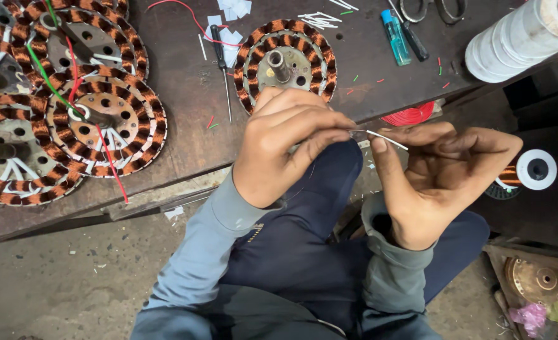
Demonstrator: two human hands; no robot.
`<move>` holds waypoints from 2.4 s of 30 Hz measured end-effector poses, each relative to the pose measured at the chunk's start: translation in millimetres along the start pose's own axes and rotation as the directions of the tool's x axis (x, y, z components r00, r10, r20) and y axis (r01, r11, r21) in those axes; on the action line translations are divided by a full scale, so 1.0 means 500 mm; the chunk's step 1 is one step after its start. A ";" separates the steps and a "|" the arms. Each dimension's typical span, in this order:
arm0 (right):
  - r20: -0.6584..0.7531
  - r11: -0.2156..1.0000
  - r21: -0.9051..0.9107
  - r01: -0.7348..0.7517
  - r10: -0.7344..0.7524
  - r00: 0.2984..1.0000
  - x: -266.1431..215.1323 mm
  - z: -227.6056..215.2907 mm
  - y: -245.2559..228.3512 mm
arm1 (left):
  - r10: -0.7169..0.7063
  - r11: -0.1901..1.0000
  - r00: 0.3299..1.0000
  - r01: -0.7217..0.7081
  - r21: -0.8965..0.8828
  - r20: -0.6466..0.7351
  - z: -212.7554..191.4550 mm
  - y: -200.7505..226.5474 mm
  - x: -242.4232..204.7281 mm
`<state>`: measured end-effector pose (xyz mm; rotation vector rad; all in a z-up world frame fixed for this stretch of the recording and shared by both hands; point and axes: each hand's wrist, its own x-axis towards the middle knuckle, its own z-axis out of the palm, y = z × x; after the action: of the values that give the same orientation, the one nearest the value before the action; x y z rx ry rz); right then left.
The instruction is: The person assembles electrical components by inserting small white plastic pieces into slots on a circular copper-wound stator. They use scissors to trim excess material and handle multiple stators on a cluttered workbench.
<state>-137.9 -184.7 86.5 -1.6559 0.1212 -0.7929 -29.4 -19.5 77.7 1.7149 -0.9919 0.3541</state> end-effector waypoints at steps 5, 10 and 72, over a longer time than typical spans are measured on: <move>0.015 0.999 0.045 -0.016 0.015 1.000 0.000 0.012 -0.003 | 0.015 1.000 0.999 -0.016 -0.011 -0.034 0.016 0.000 0.000; 0.047 0.998 0.027 -0.060 0.058 0.997 0.005 0.009 -0.004 | 0.004 0.999 1.000 -0.004 -0.032 -0.005 0.019 0.001 0.006; 0.420 0.746 -0.600 0.288 -0.013 0.907 0.057 0.137 0.064 | -0.062 0.960 0.992 0.030 -0.278 -0.109 0.019 -0.018 -0.110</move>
<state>-67.4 -150.3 67.5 -2.5012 -0.0341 -0.5414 -58.5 -3.2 31.8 1.4454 -0.8704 0.2689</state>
